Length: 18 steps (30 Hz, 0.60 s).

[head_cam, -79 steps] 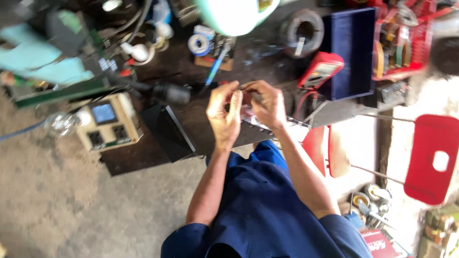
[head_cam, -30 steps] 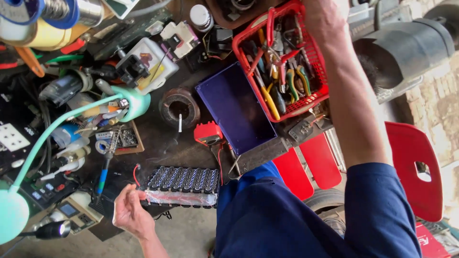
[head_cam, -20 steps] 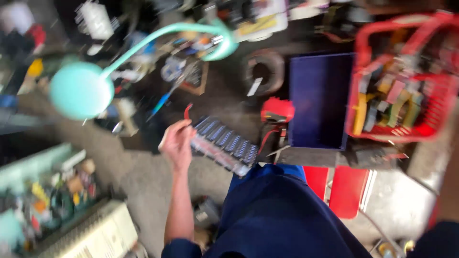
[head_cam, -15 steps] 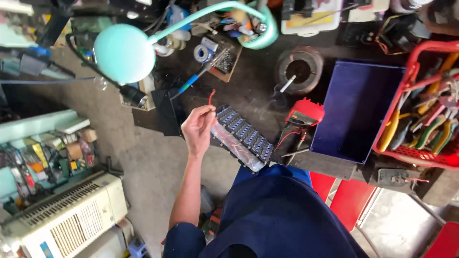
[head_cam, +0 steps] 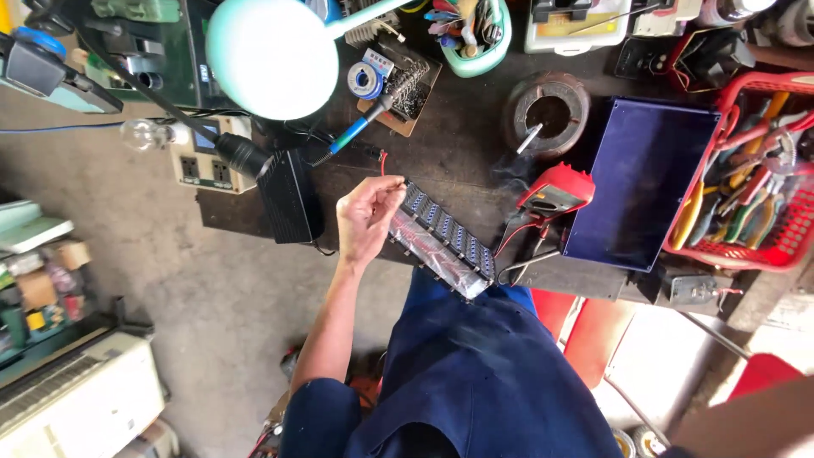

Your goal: Soldering connections on a large lithium-ion battery pack and then assembling it into a protective plastic case.

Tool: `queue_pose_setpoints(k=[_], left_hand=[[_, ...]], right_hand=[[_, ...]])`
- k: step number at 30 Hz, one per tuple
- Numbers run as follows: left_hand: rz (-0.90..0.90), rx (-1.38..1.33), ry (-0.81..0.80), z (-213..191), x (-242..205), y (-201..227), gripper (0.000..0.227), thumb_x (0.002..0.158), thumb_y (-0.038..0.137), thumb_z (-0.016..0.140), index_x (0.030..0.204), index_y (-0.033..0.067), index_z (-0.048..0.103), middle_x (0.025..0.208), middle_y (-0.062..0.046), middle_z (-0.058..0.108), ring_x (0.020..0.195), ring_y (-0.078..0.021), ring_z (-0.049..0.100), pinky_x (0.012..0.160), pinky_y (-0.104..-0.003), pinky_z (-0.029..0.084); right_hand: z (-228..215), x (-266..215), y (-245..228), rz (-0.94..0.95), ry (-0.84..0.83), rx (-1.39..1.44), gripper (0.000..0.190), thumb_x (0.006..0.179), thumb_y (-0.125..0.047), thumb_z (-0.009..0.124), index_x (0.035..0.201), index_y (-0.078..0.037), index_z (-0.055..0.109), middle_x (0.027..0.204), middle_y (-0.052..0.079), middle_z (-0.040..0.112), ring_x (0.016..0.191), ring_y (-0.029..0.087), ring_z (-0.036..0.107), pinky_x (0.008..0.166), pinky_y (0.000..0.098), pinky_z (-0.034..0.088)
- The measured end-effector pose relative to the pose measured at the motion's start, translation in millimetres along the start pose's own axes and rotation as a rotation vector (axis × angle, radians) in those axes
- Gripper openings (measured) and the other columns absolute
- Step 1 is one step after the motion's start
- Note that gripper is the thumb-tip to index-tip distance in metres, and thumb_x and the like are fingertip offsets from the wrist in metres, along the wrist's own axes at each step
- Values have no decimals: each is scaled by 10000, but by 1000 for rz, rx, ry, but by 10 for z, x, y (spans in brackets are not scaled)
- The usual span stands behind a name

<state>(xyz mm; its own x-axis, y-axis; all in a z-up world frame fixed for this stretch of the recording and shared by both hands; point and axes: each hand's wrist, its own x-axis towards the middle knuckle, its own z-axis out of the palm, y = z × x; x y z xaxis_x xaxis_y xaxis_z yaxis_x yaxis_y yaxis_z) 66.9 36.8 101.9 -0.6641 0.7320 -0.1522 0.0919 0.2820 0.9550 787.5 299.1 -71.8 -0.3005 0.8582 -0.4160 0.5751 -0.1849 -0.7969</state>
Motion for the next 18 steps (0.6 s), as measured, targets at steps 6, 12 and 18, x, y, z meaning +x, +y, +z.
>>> queue_pose_setpoints(k=[6, 12, 18], left_hand=[[94, 26, -165, -217, 99, -1, 232, 919, 64, 784, 1148, 63, 747, 837, -98, 702, 576, -91, 514, 510, -253, 474], [163, -136, -319, -387, 129, -133, 336, 804, 113, 856, 1113, 65, 733, 955, -110, 664, 651, -146, 534, 593, -290, 478], [175, -157, -396, -476, 188, -321, 252, 843, -32, 779, 1085, 24, 734, 927, -134, 621, 658, -173, 542, 574, -313, 462]], right_hand=[[3248, -695, -3982, 331, -169, 470, 275, 885, 0, 714, 1153, 46, 672, 731, 111, 590, 634, 163, 636, 514, 375, 602], [4766, -501, -4174, 370, -249, 1099, 30, 901, 21, 638, 926, 36, 630, 616, 52, 439, 488, 150, 520, 354, 252, 398], [4913, -422, -4289, 411, -186, 1006, 95, 942, -38, 652, 872, 21, 624, 513, 81, 334, 331, 159, 374, 325, 254, 300]])
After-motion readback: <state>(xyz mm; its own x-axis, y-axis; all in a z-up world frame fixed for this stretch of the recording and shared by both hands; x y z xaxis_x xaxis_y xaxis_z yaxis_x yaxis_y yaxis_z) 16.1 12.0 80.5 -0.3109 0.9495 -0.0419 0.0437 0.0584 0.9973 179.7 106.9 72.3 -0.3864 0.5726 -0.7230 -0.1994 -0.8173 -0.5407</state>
